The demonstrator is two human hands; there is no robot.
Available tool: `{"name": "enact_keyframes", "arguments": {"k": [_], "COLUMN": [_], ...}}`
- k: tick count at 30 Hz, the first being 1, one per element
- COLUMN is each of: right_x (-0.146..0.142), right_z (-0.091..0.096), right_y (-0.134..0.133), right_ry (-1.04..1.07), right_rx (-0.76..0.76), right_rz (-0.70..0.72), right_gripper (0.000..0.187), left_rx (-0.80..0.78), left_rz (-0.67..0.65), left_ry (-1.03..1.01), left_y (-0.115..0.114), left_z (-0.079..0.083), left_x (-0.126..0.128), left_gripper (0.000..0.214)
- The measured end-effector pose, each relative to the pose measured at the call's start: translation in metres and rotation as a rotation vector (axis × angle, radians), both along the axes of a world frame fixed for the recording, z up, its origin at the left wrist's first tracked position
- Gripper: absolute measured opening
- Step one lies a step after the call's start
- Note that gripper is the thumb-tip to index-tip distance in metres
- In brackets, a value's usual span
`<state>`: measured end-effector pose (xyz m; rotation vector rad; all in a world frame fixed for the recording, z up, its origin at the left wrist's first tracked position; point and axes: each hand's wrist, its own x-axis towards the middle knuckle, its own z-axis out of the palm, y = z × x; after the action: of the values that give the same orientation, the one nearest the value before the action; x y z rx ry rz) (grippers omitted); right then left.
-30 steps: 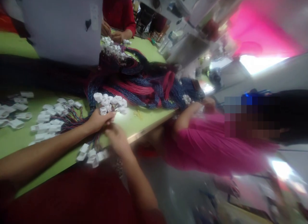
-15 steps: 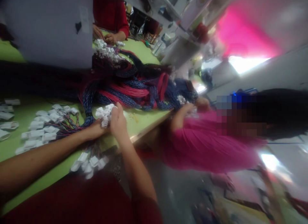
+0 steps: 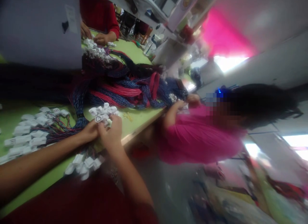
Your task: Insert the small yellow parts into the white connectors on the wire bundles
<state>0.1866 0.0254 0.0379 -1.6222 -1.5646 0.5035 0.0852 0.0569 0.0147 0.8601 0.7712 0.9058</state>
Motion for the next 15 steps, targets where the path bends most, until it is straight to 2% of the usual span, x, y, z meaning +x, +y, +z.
{"name": "enact_keyframes", "arguments": {"k": [3, 5, 7, 10, 12, 15], "right_x": [0.005, 0.007, 0.008, 0.008, 0.011, 0.019], "right_z": [-0.003, -0.004, -0.002, -0.001, -0.002, -0.007], "right_y": [0.008, 0.011, 0.012, 0.009, 0.006, 0.0], "right_ry": [-0.01, 0.011, 0.043, 0.164, 0.273, 0.36], "right_rx": [0.091, 0.086, 0.046, -0.11, -0.202, -0.192], "right_rz": [0.014, 0.009, -0.02, -0.031, -0.006, -0.041], "right_gripper": [0.011, 0.008, 0.013, 0.02, 0.02, 0.019], "left_rx": [0.112, 0.14, 0.117, 0.053, 0.053, 0.131], "left_rz": [-0.066, -0.104, -0.124, -0.132, -0.12, -0.143], "left_ry": [-0.005, -0.009, -0.032, -0.056, -0.012, 0.104], "left_y": [0.0, 0.001, 0.002, 0.003, 0.003, 0.003], "left_z": [0.004, 0.006, 0.006, 0.004, 0.003, 0.005], "left_x": [-0.007, -0.01, -0.012, -0.013, -0.014, -0.014], "left_gripper": [0.028, 0.026, 0.022, 0.008, 0.014, 0.021]}}
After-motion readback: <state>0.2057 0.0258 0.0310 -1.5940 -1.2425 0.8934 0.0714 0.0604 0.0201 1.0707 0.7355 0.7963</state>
